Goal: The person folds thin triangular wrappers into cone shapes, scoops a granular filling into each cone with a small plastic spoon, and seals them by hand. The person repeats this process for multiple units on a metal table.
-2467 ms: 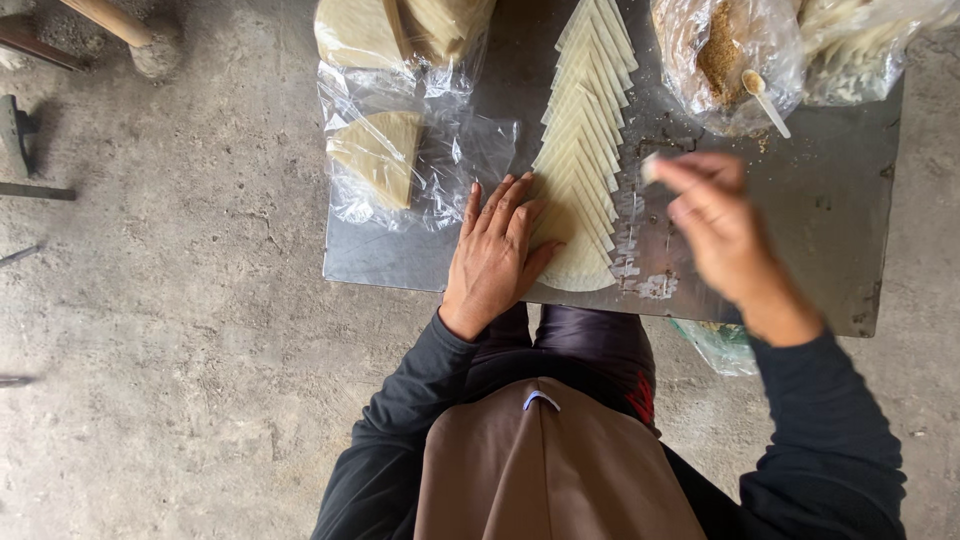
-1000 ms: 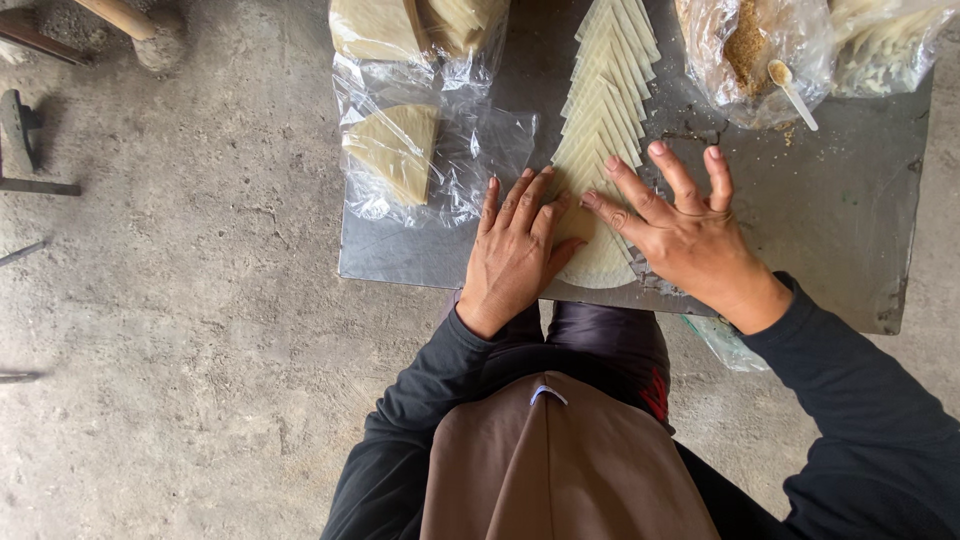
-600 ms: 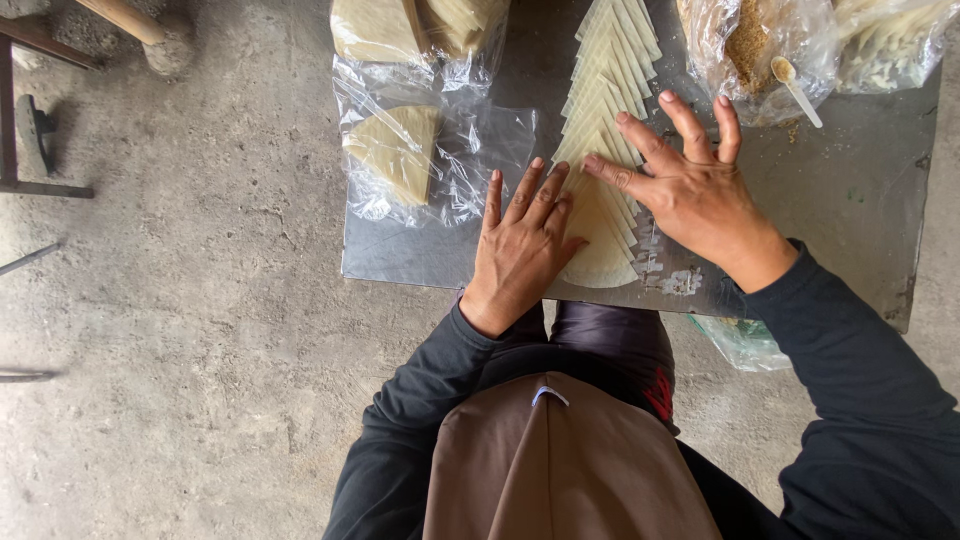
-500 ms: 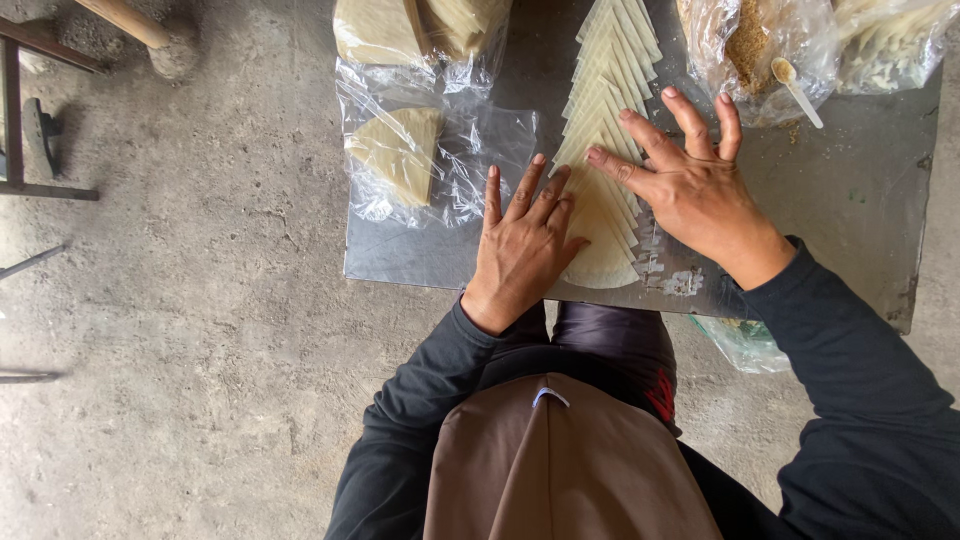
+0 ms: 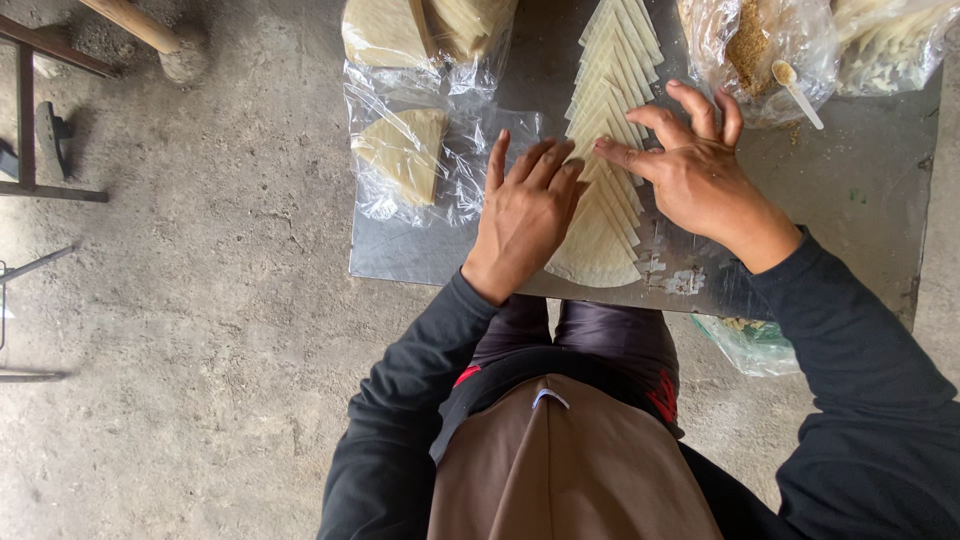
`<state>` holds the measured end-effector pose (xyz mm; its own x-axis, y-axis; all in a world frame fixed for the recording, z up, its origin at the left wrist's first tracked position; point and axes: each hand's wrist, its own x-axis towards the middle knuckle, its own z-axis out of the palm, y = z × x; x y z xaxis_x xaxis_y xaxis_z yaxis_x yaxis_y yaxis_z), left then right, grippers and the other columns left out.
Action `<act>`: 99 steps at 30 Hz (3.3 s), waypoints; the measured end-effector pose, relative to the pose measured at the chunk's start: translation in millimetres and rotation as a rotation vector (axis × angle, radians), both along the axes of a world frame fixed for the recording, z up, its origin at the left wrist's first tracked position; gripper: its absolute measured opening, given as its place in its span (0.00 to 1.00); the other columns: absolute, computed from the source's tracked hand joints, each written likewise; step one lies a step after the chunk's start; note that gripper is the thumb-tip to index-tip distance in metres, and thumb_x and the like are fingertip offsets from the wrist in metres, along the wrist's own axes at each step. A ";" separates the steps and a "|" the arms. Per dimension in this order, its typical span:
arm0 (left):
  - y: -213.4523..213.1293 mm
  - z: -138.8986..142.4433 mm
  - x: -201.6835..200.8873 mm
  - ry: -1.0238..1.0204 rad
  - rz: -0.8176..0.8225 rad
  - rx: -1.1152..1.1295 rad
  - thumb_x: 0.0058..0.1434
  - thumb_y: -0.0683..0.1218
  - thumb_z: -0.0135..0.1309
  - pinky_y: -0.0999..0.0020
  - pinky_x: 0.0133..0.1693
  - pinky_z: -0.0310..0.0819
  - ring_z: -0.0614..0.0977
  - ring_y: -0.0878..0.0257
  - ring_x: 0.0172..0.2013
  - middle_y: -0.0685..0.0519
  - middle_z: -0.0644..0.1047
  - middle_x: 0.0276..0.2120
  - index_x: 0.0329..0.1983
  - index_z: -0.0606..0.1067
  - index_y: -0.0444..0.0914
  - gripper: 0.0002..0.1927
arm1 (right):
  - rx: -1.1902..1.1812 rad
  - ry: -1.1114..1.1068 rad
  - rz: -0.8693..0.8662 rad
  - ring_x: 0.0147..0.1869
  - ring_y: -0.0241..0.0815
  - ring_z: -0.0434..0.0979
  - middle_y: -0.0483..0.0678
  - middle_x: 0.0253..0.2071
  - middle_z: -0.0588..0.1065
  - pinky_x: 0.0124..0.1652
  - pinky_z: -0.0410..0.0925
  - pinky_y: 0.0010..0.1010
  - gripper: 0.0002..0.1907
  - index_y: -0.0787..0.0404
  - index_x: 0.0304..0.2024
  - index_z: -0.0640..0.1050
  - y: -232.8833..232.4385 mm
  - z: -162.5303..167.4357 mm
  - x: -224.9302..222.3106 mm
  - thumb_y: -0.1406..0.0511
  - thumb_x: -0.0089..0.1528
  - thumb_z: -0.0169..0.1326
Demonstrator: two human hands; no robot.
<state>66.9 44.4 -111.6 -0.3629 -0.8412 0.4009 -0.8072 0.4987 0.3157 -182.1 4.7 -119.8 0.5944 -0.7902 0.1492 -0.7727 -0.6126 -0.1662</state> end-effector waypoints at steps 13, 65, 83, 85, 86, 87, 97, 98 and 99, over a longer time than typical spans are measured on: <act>-24.9 -25.1 6.8 -0.079 -0.124 -0.005 0.70 0.50 0.50 0.44 0.71 0.49 0.70 0.58 0.67 0.55 0.73 0.65 0.60 0.75 0.41 0.18 | 0.084 -0.075 -0.002 0.82 0.55 0.48 0.45 0.73 0.66 0.75 0.35 0.52 0.31 0.34 0.60 0.81 -11.9 -11.4 -10.0 0.77 0.67 0.47; -33.6 -29.2 8.8 -0.089 -0.129 0.076 0.72 0.50 0.49 0.41 0.73 0.42 0.64 0.58 0.71 0.56 0.71 0.66 0.58 0.76 0.41 0.16 | -0.487 0.491 0.001 0.85 0.52 0.41 0.41 0.80 0.61 0.76 0.26 0.55 0.29 0.22 0.70 0.74 -28.1 -3.0 -8.2 0.66 0.74 0.53; -51.8 -28.1 5.9 -0.169 -0.147 0.122 0.68 0.54 0.54 0.29 0.70 0.27 0.52 0.51 0.75 0.54 0.66 0.69 0.54 0.75 0.45 0.15 | -0.545 0.475 -0.037 0.83 0.53 0.45 0.43 0.75 0.66 0.78 0.28 0.57 0.23 0.36 0.68 0.77 -22.1 2.3 14.9 0.64 0.72 0.52; -54.4 -27.3 9.5 -0.149 -0.160 0.147 0.68 0.55 0.54 0.28 0.70 0.26 0.52 0.50 0.75 0.54 0.65 0.70 0.55 0.74 0.44 0.16 | -0.682 0.585 -0.011 0.84 0.52 0.44 0.39 0.76 0.66 0.78 0.27 0.59 0.22 0.35 0.68 0.77 -21.7 11.7 16.2 0.62 0.73 0.50; -55.4 -27.1 11.5 -0.146 -0.172 0.168 0.68 0.56 0.54 0.28 0.70 0.26 0.51 0.50 0.75 0.53 0.64 0.70 0.55 0.74 0.44 0.17 | -0.736 0.625 0.004 0.84 0.53 0.44 0.38 0.76 0.66 0.78 0.27 0.60 0.22 0.35 0.68 0.78 -21.9 15.5 17.6 0.62 0.73 0.50; -56.6 -27.2 13.2 -0.143 -0.187 0.187 0.68 0.56 0.54 0.28 0.69 0.25 0.51 0.50 0.75 0.53 0.63 0.71 0.55 0.73 0.44 0.18 | -0.792 0.666 0.016 0.85 0.53 0.45 0.37 0.77 0.66 0.78 0.26 0.61 0.22 0.36 0.68 0.78 -23.4 19.1 18.5 0.62 0.73 0.49; -65.7 -28.9 20.1 -0.085 -0.246 0.186 0.68 0.58 0.51 0.27 0.68 0.26 0.50 0.48 0.73 0.51 0.58 0.72 0.51 0.71 0.45 0.16 | -0.556 0.447 -0.072 0.81 0.53 0.48 0.45 0.72 0.68 0.75 0.27 0.54 0.19 0.38 0.66 0.75 -32.2 10.7 -5.0 0.65 0.75 0.54; -65.2 -28.6 20.3 -0.093 -0.241 0.204 0.68 0.57 0.52 0.27 0.68 0.27 0.51 0.48 0.74 0.52 0.58 0.73 0.50 0.71 0.45 0.15 | -0.490 0.393 -0.060 0.80 0.54 0.49 0.48 0.72 0.68 0.75 0.28 0.55 0.20 0.40 0.67 0.74 -31.5 7.8 -6.4 0.68 0.76 0.53; -64.6 -28.1 20.2 -0.102 -0.239 0.222 0.68 0.56 0.52 0.27 0.69 0.27 0.51 0.48 0.74 0.52 0.58 0.73 0.48 0.70 0.45 0.14 | -0.480 0.395 -0.053 0.80 0.55 0.49 0.48 0.72 0.67 0.75 0.28 0.56 0.22 0.40 0.69 0.74 -30.2 5.1 -6.4 0.68 0.75 0.53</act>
